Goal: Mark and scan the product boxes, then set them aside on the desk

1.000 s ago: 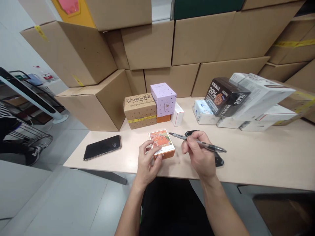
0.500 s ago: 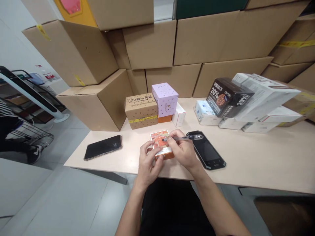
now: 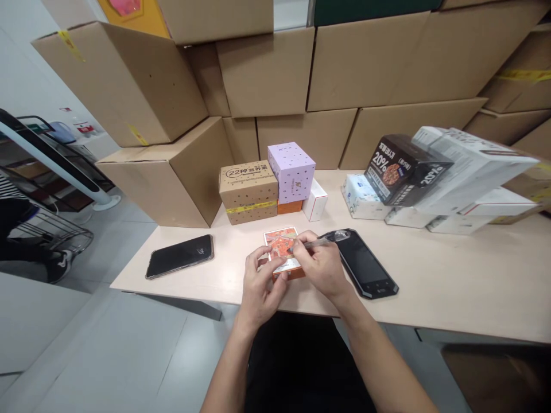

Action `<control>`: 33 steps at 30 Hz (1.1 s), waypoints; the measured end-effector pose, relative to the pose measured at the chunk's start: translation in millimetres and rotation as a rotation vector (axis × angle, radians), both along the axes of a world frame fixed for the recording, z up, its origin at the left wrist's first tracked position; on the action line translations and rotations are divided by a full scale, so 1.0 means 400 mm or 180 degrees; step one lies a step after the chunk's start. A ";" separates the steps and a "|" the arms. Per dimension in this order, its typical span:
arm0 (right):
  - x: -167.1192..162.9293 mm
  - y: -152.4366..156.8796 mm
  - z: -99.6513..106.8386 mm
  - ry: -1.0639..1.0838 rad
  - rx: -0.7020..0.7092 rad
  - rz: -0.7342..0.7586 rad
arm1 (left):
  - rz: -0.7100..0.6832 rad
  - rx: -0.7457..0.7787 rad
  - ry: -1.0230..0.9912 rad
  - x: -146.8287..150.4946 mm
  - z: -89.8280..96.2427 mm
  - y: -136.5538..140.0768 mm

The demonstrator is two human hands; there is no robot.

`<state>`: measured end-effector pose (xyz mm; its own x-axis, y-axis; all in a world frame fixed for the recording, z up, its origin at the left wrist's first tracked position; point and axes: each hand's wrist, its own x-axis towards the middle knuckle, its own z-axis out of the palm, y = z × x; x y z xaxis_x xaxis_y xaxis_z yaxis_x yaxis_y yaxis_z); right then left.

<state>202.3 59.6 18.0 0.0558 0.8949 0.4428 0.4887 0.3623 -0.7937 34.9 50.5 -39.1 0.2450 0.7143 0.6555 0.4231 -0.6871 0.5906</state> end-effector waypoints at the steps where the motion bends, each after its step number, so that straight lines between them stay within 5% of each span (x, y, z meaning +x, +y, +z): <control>1: 0.000 0.000 0.000 -0.0042 -0.0016 0.0008 | -0.0002 0.0004 0.0000 0.000 0.000 0.000; 22: 0.004 0.002 -0.001 -0.0047 -0.0137 0.0145 | 0.0007 0.0027 0.0004 -0.001 -0.003 0.001; 29: 0.063 -0.018 -0.022 0.1212 -0.0267 -0.0616 | -0.0017 0.0048 -0.0025 -0.001 -0.006 0.004; 33: 0.122 -0.033 -0.031 0.0480 -0.0751 -0.0643 | -0.0018 0.0056 -0.0038 0.000 -0.007 0.005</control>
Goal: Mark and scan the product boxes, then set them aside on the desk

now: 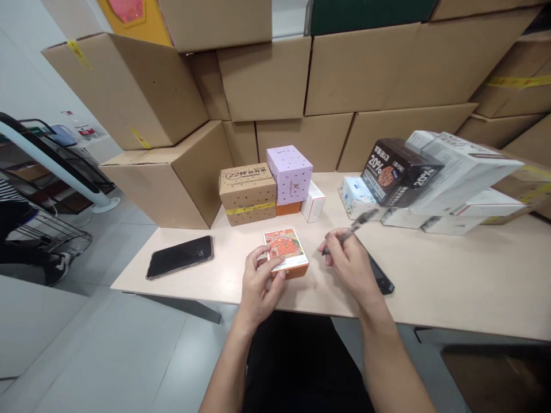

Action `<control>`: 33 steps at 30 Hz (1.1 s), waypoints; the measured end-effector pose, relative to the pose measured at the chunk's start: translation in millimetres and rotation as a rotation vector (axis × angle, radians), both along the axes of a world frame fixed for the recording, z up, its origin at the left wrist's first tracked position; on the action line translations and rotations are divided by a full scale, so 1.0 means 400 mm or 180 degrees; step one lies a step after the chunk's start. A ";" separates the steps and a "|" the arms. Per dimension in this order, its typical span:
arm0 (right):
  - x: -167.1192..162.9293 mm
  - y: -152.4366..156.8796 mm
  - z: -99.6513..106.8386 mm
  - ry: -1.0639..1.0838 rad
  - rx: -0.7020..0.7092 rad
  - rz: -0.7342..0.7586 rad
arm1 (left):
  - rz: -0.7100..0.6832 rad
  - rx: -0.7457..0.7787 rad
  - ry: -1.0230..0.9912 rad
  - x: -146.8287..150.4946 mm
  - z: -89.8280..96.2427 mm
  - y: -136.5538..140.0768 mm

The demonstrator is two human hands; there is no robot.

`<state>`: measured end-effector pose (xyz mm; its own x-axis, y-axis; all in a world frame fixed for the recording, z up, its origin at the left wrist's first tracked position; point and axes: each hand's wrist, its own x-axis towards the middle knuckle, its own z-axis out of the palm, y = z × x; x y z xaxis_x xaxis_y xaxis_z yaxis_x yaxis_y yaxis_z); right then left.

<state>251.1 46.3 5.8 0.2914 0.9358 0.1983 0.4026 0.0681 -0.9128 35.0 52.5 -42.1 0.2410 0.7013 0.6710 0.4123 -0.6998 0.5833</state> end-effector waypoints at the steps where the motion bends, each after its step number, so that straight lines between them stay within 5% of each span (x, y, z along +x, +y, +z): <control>1: 0.008 -0.002 -0.003 -0.0350 -0.0187 0.0092 | 0.0010 -0.0004 -0.0009 0.000 0.000 0.000; 9: -0.029 0.017 -0.037 -0.2267 -0.0982 0.0294 | 0.0152 0.0050 -0.0008 0.005 -0.002 0.001; 17: -0.038 0.012 -0.041 -0.2359 -0.0832 0.0121 | 0.0210 0.0047 0.0006 0.007 -0.009 0.009; 23: 0.039 -0.090 -0.076 -0.2372 0.0284 -0.0991 | 0.0153 0.0021 -0.0047 0.006 0.000 0.003; 29: 0.113 -0.158 -0.133 -0.2849 -0.0660 -0.1183 | 0.0352 -0.0153 -0.0353 0.004 0.005 -0.001; 33: 0.110 -0.149 -0.155 -0.2819 -0.0721 -0.1107 | 0.0299 -0.0197 -0.0354 0.007 0.000 0.002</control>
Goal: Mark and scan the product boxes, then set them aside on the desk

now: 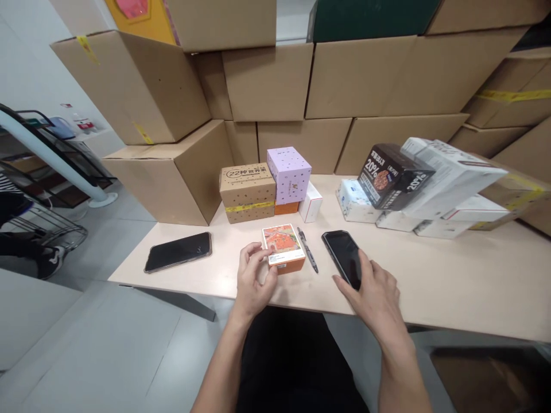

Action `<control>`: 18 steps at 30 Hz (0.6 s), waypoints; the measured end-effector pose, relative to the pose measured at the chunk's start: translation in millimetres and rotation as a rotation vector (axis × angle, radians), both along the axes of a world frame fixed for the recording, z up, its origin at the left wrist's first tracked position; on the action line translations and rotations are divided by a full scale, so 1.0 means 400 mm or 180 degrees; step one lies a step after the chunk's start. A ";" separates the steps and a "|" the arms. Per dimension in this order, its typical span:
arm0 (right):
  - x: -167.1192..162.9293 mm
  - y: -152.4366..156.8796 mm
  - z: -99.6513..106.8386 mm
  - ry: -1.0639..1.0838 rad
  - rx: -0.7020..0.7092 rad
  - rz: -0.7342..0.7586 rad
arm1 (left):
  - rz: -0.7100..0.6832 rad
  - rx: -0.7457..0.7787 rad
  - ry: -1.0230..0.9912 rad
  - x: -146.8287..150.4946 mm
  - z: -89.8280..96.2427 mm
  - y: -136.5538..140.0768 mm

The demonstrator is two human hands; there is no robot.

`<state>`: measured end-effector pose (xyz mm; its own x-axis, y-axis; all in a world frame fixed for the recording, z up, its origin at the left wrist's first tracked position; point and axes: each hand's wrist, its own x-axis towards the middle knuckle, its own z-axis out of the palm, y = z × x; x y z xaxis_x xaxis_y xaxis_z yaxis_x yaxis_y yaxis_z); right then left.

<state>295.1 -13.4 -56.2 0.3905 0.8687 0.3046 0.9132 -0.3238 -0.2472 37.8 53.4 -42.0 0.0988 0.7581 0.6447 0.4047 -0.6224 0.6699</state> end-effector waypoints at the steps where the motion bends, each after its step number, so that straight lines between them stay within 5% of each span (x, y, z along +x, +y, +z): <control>1: -0.003 0.005 -0.004 0.0017 0.0080 0.0013 | -0.0014 0.0021 0.0039 0.002 0.000 0.000; 8: -0.005 0.020 -0.020 0.0436 0.0802 0.0221 | -0.0009 0.0079 0.0272 0.009 0.005 -0.006; 18: -0.138 -0.026 0.077 0.1519 0.1247 0.0805 | 0.0087 0.0149 0.0372 0.008 0.003 -0.008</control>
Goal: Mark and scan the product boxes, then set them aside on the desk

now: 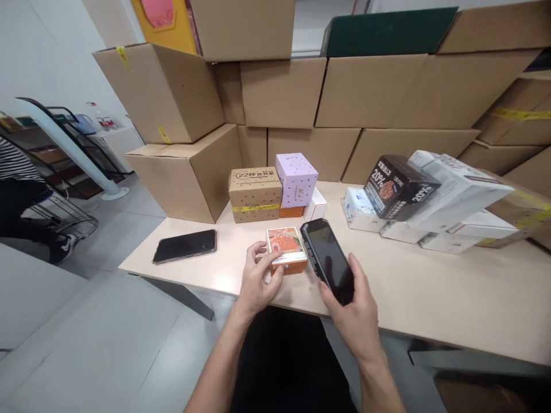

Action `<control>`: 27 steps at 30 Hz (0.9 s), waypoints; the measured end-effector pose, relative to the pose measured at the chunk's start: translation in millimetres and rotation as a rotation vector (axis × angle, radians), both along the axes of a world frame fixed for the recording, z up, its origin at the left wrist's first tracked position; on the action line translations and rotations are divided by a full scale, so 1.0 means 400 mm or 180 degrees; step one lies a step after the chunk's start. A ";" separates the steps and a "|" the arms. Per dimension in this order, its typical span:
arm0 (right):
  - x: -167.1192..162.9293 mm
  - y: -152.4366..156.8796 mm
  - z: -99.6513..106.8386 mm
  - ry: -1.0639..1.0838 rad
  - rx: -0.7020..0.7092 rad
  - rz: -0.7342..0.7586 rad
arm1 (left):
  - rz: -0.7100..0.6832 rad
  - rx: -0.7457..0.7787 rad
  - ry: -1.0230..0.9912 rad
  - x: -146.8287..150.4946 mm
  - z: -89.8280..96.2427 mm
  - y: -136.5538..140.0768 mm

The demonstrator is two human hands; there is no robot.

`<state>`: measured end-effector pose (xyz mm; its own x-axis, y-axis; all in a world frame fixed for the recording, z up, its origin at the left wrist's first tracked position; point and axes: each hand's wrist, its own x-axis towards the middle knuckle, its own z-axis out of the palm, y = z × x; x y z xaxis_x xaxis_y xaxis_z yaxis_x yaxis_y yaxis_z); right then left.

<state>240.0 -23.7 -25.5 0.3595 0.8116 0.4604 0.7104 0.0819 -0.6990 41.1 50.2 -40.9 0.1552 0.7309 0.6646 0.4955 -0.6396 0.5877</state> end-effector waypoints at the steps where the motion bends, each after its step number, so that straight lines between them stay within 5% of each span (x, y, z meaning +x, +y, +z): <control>1: -0.017 0.003 0.002 -0.0063 0.0101 0.0060 | 0.0019 0.0036 0.0007 0.000 0.000 0.000; 8: -0.089 0.037 -0.013 -0.0561 0.0563 0.0217 | -0.0051 0.0432 -0.0047 0.000 0.006 0.003; 27: -0.098 0.047 -0.027 -0.0766 0.0659 0.0259 | -0.0229 0.0369 -0.0092 0.000 0.008 0.004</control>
